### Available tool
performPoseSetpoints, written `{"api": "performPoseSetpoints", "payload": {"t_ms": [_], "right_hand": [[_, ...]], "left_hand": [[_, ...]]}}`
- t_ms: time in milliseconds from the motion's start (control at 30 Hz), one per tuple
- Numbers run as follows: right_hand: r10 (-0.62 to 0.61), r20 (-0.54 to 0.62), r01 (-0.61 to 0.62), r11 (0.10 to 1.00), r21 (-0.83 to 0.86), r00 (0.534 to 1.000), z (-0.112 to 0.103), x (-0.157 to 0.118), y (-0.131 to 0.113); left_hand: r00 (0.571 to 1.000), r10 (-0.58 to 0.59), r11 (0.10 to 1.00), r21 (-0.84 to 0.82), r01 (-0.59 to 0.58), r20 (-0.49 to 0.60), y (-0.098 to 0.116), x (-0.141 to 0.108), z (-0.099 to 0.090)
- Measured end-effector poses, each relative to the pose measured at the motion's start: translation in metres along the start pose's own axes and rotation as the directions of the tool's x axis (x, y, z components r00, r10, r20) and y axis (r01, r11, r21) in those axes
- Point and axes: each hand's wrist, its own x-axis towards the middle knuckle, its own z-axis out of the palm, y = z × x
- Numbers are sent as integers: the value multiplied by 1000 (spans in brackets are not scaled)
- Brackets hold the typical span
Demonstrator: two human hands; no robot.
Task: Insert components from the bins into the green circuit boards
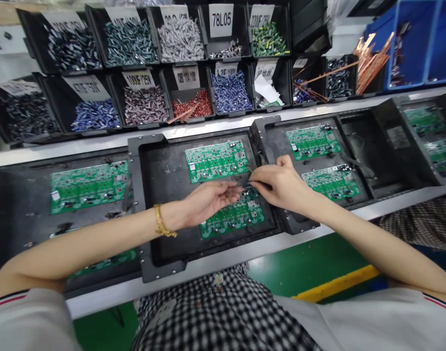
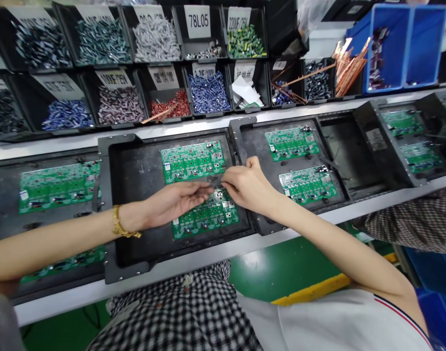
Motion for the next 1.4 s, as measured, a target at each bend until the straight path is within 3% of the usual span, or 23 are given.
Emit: {"api": "performPoseSetpoints", "payload": {"t_ms": [167,333,633,900,967,1133,1233,1267,1300,1333,1400], "right_hand": [[-57,69,58,998,-12,996,17,-1,18],[-84,71,86,996,-24,994,18,-1,19],[-102,42,106,987,-118,994,23,-2,17],[-137,175,186,934,-304,975,16,3,8],[-114,112,141,953,-269,987,11,5,-1],[-63,-126,72,995,67,990,1,22,-28],[-50,-159,59,997,54,986,-5,44,-24],[-29,-165,32,999,12,986,-7,53,-17],[-5,-168,-1,999,-36,986,-9,62,-7],[27,-173,-41,996,-82,985,-10,71,4],[82,-146,-103,985,-140,986,-9,87,27]], "left_hand": [[994,-108,988,112,106,15,-7,-3,-9],[1000,19,975,221,-22,16,-8,2,-12],[997,82,978,191,-82,8,-8,5,-15],[996,23,990,138,-10,-91,-4,2,-12],[995,18,994,108,-7,-100,-5,2,-12],[997,71,996,62,-69,-29,-1,0,-9],[991,133,966,225,-127,-14,36,-2,-18],[978,205,930,322,-180,-44,59,-3,-26],[933,345,851,453,-265,-104,88,-3,-37],[792,579,712,592,-377,-191,119,-3,-51],[486,827,524,700,-485,-283,187,-1,-87]]}}
